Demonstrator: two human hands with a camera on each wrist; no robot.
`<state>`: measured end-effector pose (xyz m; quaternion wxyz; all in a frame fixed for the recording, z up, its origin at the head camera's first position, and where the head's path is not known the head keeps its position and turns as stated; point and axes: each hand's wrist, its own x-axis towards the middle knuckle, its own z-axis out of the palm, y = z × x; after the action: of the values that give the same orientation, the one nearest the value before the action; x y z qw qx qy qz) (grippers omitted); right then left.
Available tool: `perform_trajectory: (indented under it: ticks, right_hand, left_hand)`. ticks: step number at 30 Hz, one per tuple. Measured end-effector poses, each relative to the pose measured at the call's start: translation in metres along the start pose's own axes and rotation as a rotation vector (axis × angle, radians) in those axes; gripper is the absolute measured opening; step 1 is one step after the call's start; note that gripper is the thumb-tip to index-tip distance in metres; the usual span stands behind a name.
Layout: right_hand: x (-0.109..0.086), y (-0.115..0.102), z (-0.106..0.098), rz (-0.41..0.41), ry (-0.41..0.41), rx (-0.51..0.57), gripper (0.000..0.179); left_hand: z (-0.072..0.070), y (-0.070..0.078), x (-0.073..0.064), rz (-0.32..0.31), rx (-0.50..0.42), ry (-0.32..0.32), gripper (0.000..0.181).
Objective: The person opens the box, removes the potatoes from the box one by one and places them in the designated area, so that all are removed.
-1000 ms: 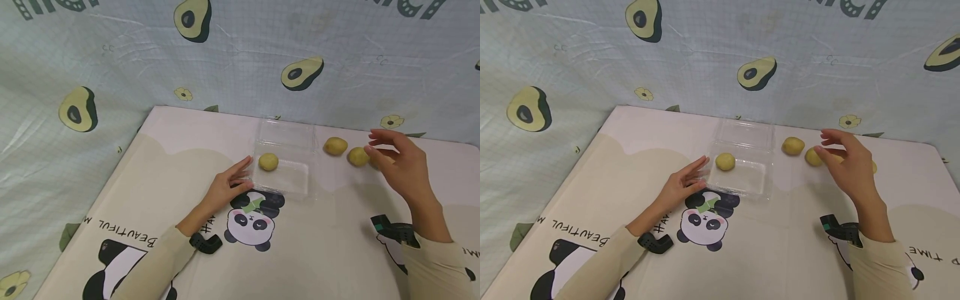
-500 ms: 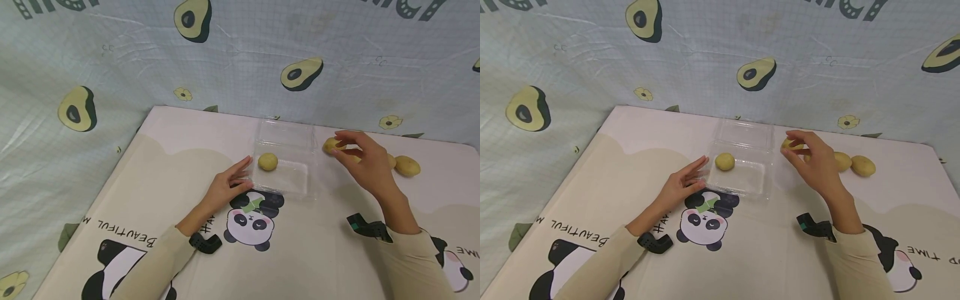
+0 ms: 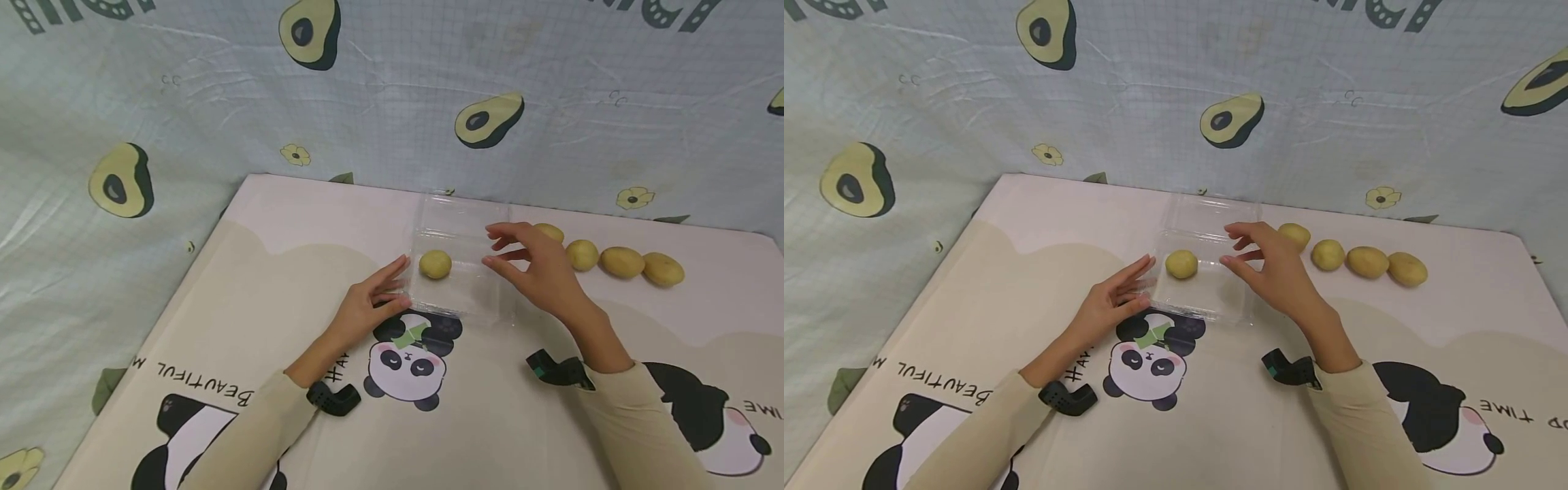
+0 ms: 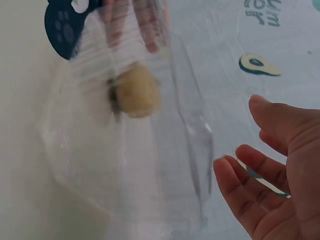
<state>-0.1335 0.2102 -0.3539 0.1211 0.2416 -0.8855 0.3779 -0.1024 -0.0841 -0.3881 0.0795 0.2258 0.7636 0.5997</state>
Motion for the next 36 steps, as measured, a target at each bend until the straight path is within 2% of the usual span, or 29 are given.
perform_trajectory:
  ticks: [6, 16, 24, 36]
  right_hand:
    - [0.005, -0.005, 0.018, -0.026, -0.081, 0.048, 0.048]
    - [0.015, -0.011, 0.04, 0.004, -0.238, 0.038, 0.049]
    - [0.021, -0.008, 0.049, 0.003, -0.277, 0.028, 0.049]
    - [0.024, -0.009, 0.051, 0.064, -0.334, -0.023, 0.048]
  left_hand:
    - [0.0, -0.002, 0.0, 0.003, 0.0, 0.002, 0.066]
    - [-0.001, -0.003, 0.0, 0.008, -0.01, 0.0, 0.066]
    - [0.0, -0.002, 0.0, 0.024, -0.01, -0.005, 0.065]
    - [0.0, 0.0, 0.001, 0.009, -0.018, -0.004, 0.066]
